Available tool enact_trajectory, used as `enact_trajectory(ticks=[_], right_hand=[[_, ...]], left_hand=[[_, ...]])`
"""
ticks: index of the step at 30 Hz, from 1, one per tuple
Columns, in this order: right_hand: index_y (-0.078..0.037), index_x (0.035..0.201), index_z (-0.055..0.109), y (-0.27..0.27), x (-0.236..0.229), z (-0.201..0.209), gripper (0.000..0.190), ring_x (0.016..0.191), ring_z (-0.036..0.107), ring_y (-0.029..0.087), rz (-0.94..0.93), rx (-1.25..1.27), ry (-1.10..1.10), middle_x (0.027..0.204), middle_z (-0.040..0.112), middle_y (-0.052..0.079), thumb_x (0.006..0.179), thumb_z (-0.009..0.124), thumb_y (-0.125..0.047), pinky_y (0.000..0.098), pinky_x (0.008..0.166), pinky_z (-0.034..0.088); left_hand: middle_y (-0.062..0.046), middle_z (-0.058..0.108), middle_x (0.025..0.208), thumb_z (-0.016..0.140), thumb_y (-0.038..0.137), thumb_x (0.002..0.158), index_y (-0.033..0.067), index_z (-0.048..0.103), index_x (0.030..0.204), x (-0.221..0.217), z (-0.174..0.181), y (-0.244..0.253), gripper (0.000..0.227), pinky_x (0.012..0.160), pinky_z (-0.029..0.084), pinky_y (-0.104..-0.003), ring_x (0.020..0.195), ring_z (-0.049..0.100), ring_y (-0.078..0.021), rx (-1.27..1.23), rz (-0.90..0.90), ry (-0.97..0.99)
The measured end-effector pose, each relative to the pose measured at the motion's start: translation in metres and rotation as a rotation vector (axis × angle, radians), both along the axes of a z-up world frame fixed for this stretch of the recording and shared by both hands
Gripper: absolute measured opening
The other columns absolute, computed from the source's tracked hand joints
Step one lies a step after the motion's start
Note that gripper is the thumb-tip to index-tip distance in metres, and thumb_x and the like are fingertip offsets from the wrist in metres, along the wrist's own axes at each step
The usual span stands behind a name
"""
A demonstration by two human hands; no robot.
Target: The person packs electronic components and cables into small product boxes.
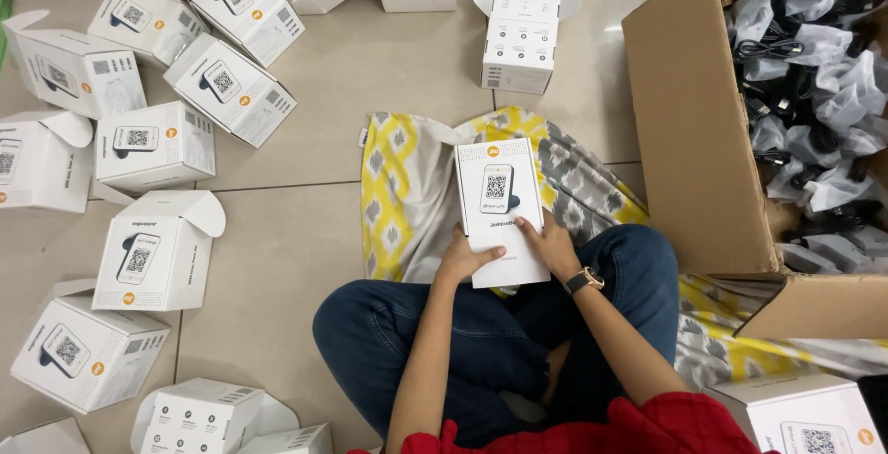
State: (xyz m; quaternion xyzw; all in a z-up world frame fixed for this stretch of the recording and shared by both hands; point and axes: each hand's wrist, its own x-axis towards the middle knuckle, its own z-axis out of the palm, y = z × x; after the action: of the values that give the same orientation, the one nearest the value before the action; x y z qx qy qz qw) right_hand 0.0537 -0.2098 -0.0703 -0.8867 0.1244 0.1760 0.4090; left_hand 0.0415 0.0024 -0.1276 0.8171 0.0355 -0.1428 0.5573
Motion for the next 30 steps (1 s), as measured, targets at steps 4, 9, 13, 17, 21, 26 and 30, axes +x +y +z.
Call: enact_trajectory(ticks=[4, 9, 13, 17, 21, 26, 30], right_hand=[[0.008, 0.135, 0.052, 0.009, -0.007, 0.023, 0.084, 0.070, 0.075, 0.041, 0.033, -0.098, -0.066, 0.075, 0.073, 0.028, 0.092, 0.052, -0.065, 0.0480, 0.069, 0.062], [0.005, 0.126, 0.059, 0.011, -0.014, 0.033, 0.073, 0.068, 0.073, 0.042, 0.007, -0.182, -0.100, 0.070, 0.070, 0.025, 0.096, 0.051, -0.061, 0.0510, 0.065, 0.059], [0.003, 0.128, 0.057, 0.010, -0.015, 0.029, 0.069, 0.072, 0.073, 0.044, 0.009, -0.207, -0.121, 0.075, 0.070, 0.025, 0.099, 0.048, -0.059, 0.0516, 0.066, 0.058], [0.006, 0.126, 0.055, 0.004, -0.010, 0.011, 0.070, 0.080, 0.074, 0.044, -0.007, -0.153, -0.040, 0.083, 0.072, 0.028, 0.102, 0.047, -0.060, 0.0505, 0.071, 0.059], [0.005, 0.141, 0.047, 0.000, -0.003, -0.008, 0.080, 0.084, 0.074, 0.043, -0.022, 0.001, -0.075, 0.091, 0.073, 0.031, 0.096, 0.054, -0.061, 0.0475, 0.078, 0.058], [0.006, 0.145, 0.043, -0.009, -0.003, -0.021, 0.102, 0.105, 0.073, 0.034, 0.102, 0.260, -0.251, 0.119, 0.071, 0.026, 0.072, 0.089, -0.048, 0.0412, 0.089, 0.057], [0.005, 0.146, 0.042, -0.006, -0.004, 0.002, 0.108, 0.103, 0.074, 0.033, 0.113, 0.160, -0.230, 0.118, 0.071, 0.026, 0.063, 0.093, -0.042, 0.0396, 0.089, 0.059]], left_hand=[[-0.020, 0.073, 0.117, 0.093, 0.047, 0.060, -0.0055, 0.056, 0.130, -0.003, 0.036, 0.002, 0.095, 0.093, 0.057, -0.038, 0.109, 0.073, -0.0302, 0.012, 0.031, 0.106], [-0.019, 0.074, 0.118, 0.089, 0.054, 0.061, -0.0035, 0.063, 0.127, -0.005, 0.055, 0.000, 0.092, 0.095, 0.056, -0.038, 0.111, 0.073, -0.0312, 0.114, 0.002, 0.151], [-0.021, 0.072, 0.118, 0.091, 0.053, 0.060, -0.0045, 0.056, 0.130, -0.004, 0.064, 0.000, 0.097, 0.095, 0.055, -0.039, 0.112, 0.071, -0.0334, 0.149, -0.019, 0.139], [-0.025, 0.073, 0.115, 0.094, 0.050, 0.058, -0.0098, 0.048, 0.133, -0.007, 0.050, -0.005, 0.107, 0.097, 0.057, -0.039, 0.113, 0.072, -0.0348, 0.188, 0.037, 0.083], [-0.025, 0.071, 0.116, 0.094, 0.047, 0.056, -0.0068, 0.042, 0.140, -0.003, 0.069, -0.005, 0.113, 0.094, 0.056, -0.042, 0.112, 0.070, -0.0364, 0.162, 0.071, 0.094], [-0.019, 0.071, 0.125, 0.094, 0.040, 0.054, 0.0035, 0.047, 0.145, 0.001, 0.080, -0.004, 0.108, 0.095, 0.056, -0.041, 0.115, 0.070, -0.0344, 0.123, 0.126, -0.014], [-0.019, 0.068, 0.127, 0.100, 0.034, 0.056, 0.0041, 0.052, 0.138, 0.009, 0.074, 0.003, 0.099, 0.098, 0.054, -0.041, 0.121, 0.066, -0.0339, 0.156, 0.031, -0.053]])
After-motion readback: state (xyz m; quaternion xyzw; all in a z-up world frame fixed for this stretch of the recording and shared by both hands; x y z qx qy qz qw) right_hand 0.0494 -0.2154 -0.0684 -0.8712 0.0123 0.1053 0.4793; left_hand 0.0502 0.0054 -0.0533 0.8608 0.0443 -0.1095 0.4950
